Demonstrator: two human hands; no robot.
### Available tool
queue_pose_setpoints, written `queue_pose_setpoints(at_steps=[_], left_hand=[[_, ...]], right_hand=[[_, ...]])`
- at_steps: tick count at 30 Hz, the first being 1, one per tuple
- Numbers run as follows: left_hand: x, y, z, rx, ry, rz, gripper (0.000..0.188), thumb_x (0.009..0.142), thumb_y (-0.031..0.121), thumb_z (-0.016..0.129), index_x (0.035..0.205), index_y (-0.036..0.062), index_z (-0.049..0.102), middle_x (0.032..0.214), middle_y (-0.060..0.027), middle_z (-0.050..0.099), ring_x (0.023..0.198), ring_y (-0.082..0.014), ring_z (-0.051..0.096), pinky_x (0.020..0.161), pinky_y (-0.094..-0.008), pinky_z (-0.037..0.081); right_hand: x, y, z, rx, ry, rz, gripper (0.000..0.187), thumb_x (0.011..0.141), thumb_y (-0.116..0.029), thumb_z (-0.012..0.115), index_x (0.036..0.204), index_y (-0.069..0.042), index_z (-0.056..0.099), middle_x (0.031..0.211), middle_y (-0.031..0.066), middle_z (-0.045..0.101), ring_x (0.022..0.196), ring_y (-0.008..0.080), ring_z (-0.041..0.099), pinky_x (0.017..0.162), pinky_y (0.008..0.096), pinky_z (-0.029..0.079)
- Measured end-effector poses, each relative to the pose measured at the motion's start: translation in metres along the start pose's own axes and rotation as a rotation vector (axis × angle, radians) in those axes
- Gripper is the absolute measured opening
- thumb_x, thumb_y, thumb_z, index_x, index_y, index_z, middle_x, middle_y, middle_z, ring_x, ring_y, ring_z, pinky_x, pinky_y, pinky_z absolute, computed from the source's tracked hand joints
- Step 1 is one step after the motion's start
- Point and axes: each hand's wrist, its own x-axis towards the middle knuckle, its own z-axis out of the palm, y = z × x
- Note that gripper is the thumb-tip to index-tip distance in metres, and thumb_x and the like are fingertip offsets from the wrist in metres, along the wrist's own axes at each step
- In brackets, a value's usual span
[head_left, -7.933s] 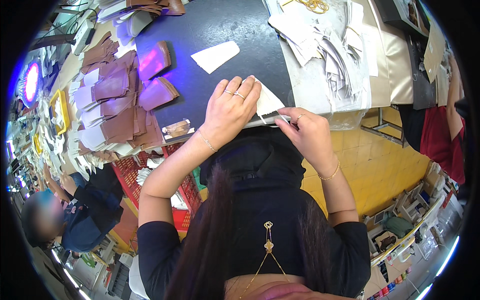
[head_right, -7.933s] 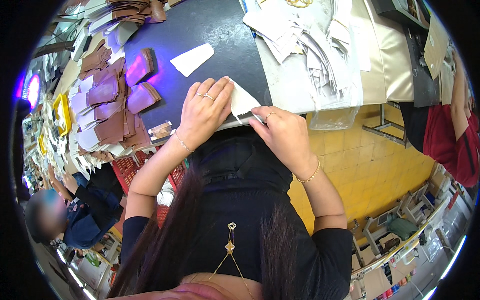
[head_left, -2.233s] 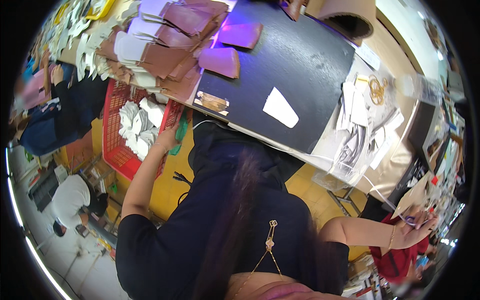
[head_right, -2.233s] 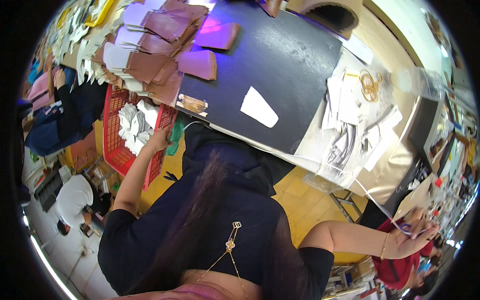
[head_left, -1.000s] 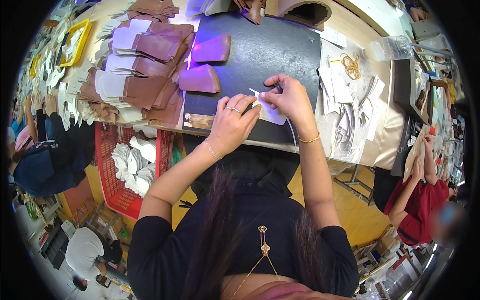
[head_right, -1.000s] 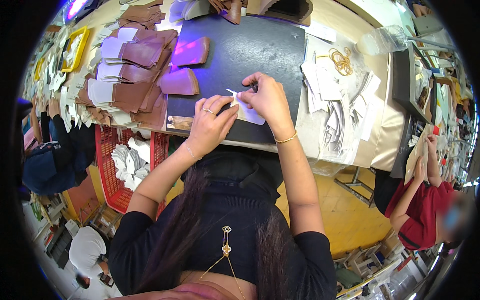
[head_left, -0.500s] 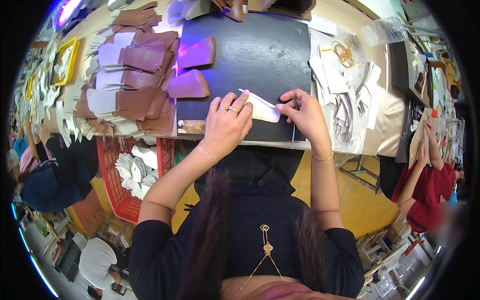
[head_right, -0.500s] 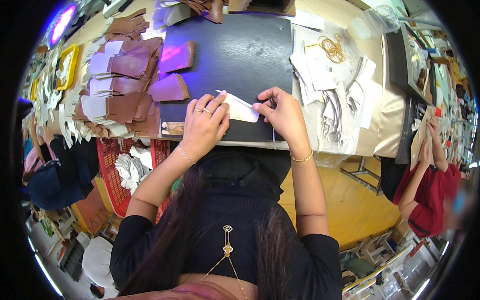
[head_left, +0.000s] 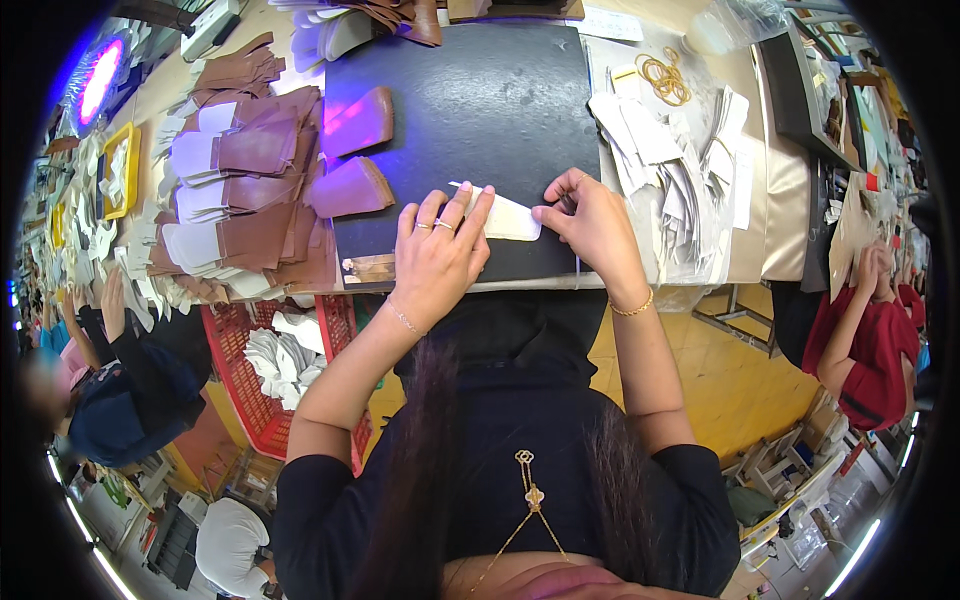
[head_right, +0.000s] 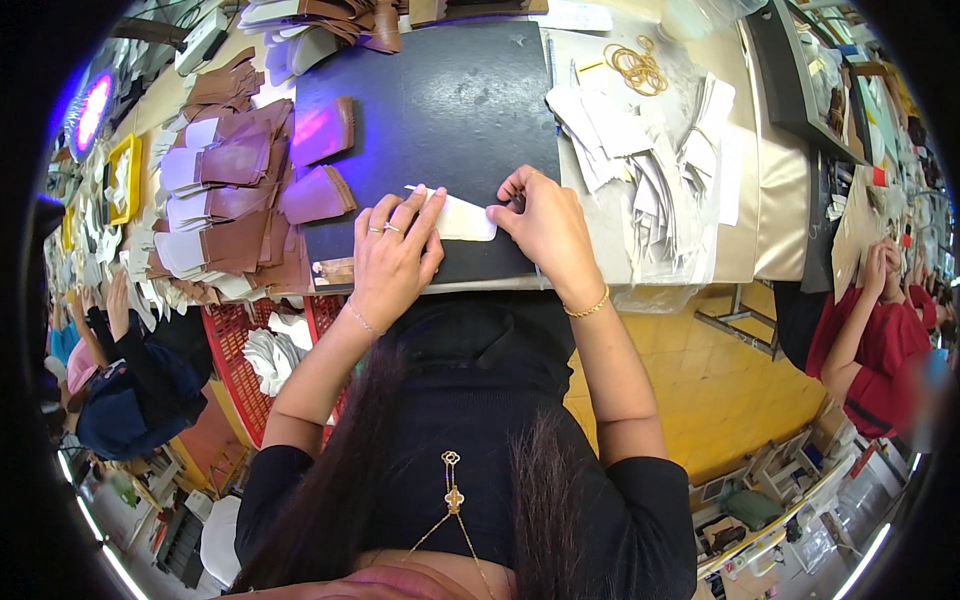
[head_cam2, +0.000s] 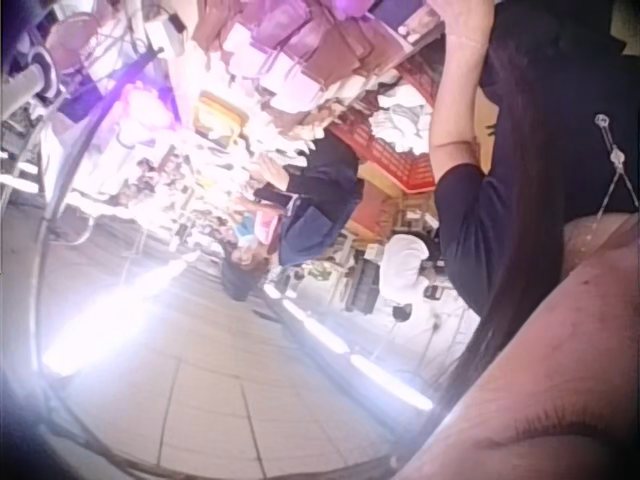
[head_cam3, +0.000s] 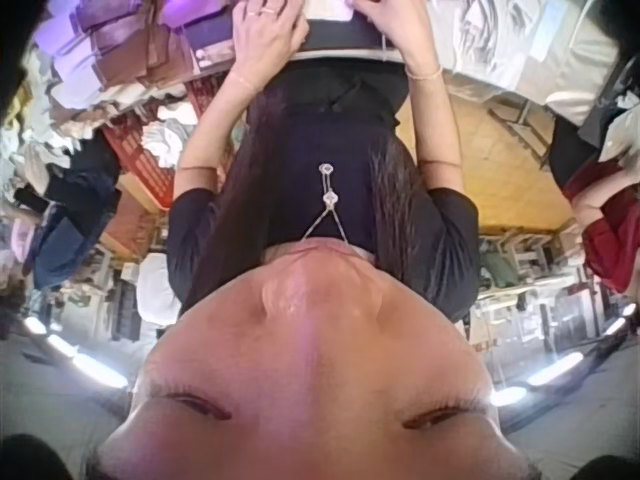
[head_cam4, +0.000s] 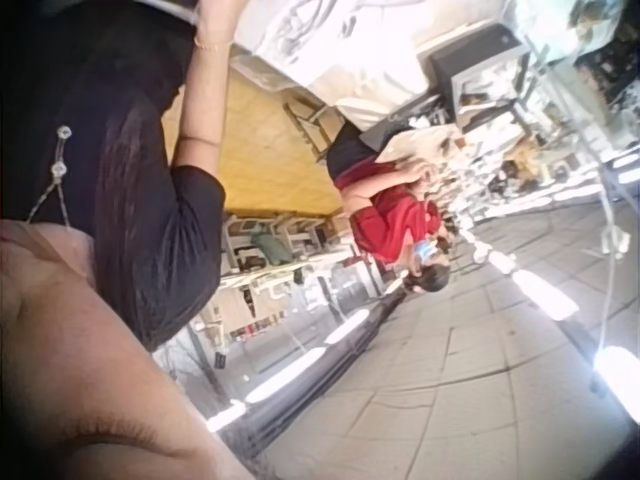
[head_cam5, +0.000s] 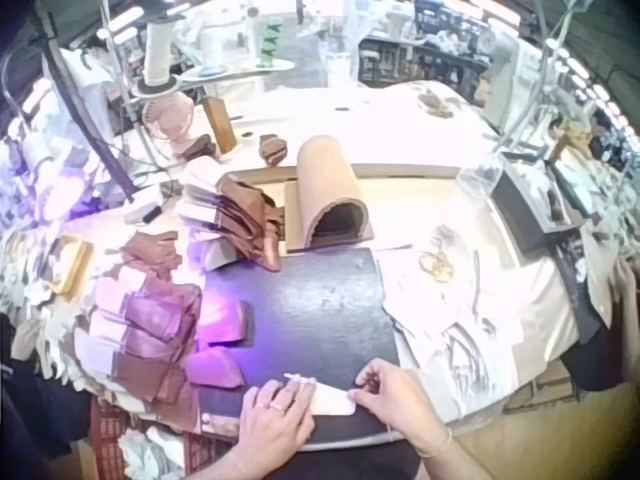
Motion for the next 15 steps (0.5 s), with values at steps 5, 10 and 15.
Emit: queue_pose_setpoints(at_steps=[5, 10, 15], left_hand=[[0.001, -0.002, -0.001, 0.011, -0.014, 0.033, 0.046, 0.083, 0.02, 0.072, 0.128, 0.0119, 0.067, 0.123, -0.0092, 0.066, 0.109, -0.0284, 0.056, 0.096, -0.0461, 0.042], [0.001, 0.001, -0.015, -0.086, -0.139, 0.012, 0.036, 0.087, 0.023, 0.072, 0.121, 0.01, 0.069, 0.116, -0.0103, 0.066, 0.105, -0.0273, 0.059, 0.097, -0.0466, 0.041], [0.013, 0.001, -0.019, -0.324, -0.152, 0.252, 0.029, 0.087, 0.015, 0.071, 0.115, 0.0046, 0.069, 0.113, -0.0097, 0.065, 0.107, -0.0266, 0.061, 0.096, -0.0448, 0.045]], right_hand=[[-0.009, -0.01, 0.004, -0.228, 0.082, -0.053, 0.029, 0.08, -0.022, 0.082, 0.092, -0.002, 0.065, 0.08, 0.014, 0.072, 0.076, 0.0305, 0.072, 0.067, 0.0384, 0.054], [-0.017, -0.015, 0.005, -0.486, 0.156, -0.035, 0.035, 0.079, -0.032, 0.081, 0.092, -0.005, 0.064, 0.084, 0.0127, 0.073, 0.08, 0.032, 0.072, 0.067, 0.043, 0.055], [0.011, -0.006, -0.009, -0.597, 0.121, -0.51, 0.033, 0.079, -0.032, 0.08, 0.09, -0.006, 0.061, 0.084, 0.0096, 0.068, 0.079, 0.0305, 0.07, 0.064, 0.043, 0.053]])
